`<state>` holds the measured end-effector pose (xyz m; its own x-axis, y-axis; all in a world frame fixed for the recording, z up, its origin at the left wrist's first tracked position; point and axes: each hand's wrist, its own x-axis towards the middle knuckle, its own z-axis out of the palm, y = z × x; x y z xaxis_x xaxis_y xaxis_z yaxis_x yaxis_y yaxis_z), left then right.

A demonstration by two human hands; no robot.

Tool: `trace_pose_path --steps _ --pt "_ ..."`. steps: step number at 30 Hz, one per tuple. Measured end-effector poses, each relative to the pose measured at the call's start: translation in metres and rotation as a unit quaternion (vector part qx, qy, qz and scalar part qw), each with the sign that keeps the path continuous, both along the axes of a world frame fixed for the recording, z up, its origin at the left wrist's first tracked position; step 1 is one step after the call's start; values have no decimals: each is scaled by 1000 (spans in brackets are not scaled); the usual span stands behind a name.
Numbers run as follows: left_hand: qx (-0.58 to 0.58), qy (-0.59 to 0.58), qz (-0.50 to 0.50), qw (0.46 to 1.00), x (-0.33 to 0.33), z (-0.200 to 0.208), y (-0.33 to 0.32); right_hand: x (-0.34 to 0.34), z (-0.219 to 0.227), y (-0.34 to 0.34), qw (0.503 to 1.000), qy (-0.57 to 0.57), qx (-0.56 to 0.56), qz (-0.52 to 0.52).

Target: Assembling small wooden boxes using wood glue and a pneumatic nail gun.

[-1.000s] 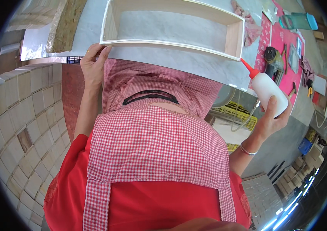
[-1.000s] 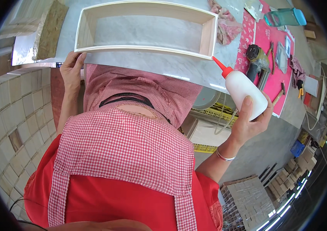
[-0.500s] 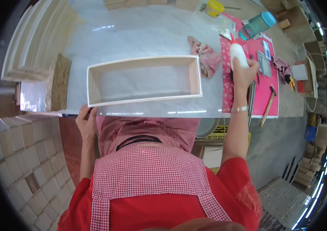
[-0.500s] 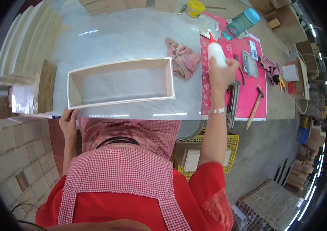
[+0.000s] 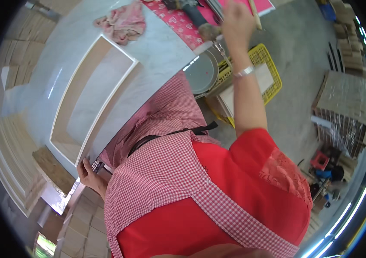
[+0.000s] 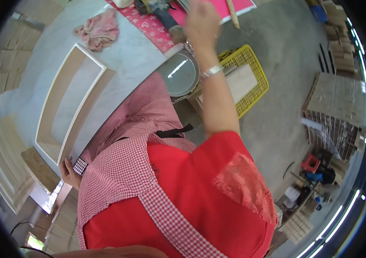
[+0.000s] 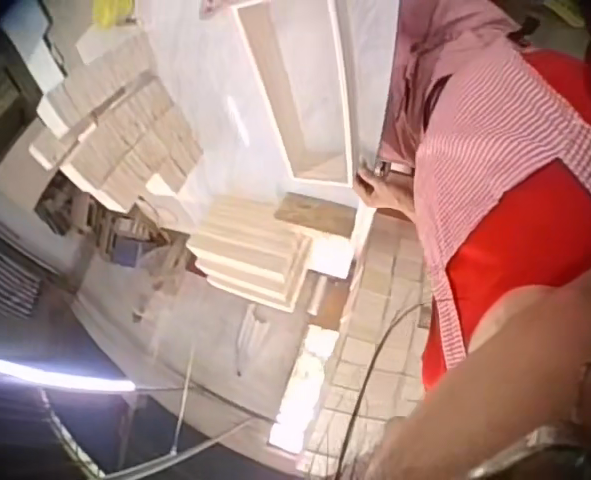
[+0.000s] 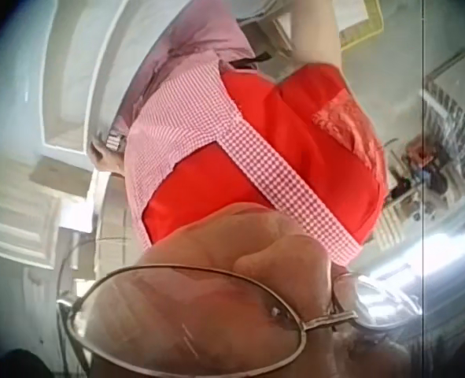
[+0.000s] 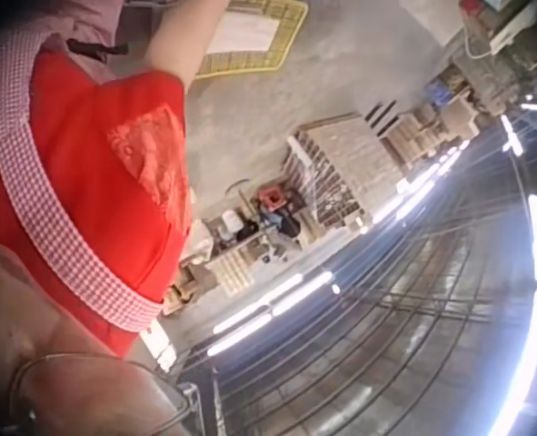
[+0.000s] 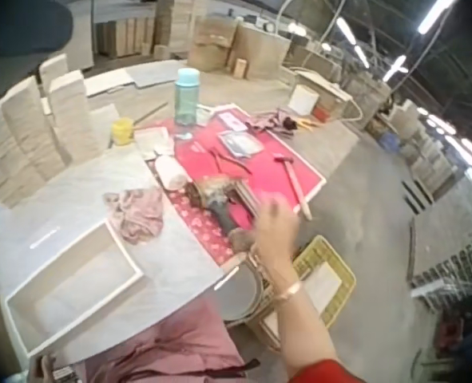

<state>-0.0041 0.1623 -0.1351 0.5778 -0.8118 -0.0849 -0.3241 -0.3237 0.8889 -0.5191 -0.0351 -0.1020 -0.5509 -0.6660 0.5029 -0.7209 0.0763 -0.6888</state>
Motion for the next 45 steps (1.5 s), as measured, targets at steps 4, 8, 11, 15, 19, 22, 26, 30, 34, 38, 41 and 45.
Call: trace_pose_path --steps 4,8,11,15,19,22,26,30,34,38,41,45 --pt "-15 -10 -19 1000 7 -6 0 -117 -87 157 943 75 167 -278" --pt "-11 -15 -18 1000 5 -7 -1 -95 -136 228 773 5 505 -383" --pt "-13 -4 -13 1000 -3 -1 -5 -96 -168 234 755 -134 560 -313" --pt "-59 28 -35 997 -3 -6 -5 -104 -181 237 763 -123 604 -193" --pt "-62 62 -27 996 2 -11 2 -98 -217 244 755 -101 601 -240" --pt "-74 56 -24 995 7 -21 6 -61 -157 220 726 -222 517 -396" --pt "-104 72 -25 992 1 -27 5 -71 -153 230 750 -214 450 -435" --pt "-130 69 -17 989 8 -41 2 -96 -129 234 793 -120 400 -443" --pt "-143 -8 -31 989 20 -37 -8 -106 -59 189 929 -61 194 -308" --pt "-64 -70 7 995 48 -44 9 -94 0 87 997 59 33 -34" --pt "-58 5 31 998 21 -14 -21 -45 73 49 981 -34 93 169" --pt "-163 -75 -29 983 12 4 -38 55 111 11 881 96 109 450"
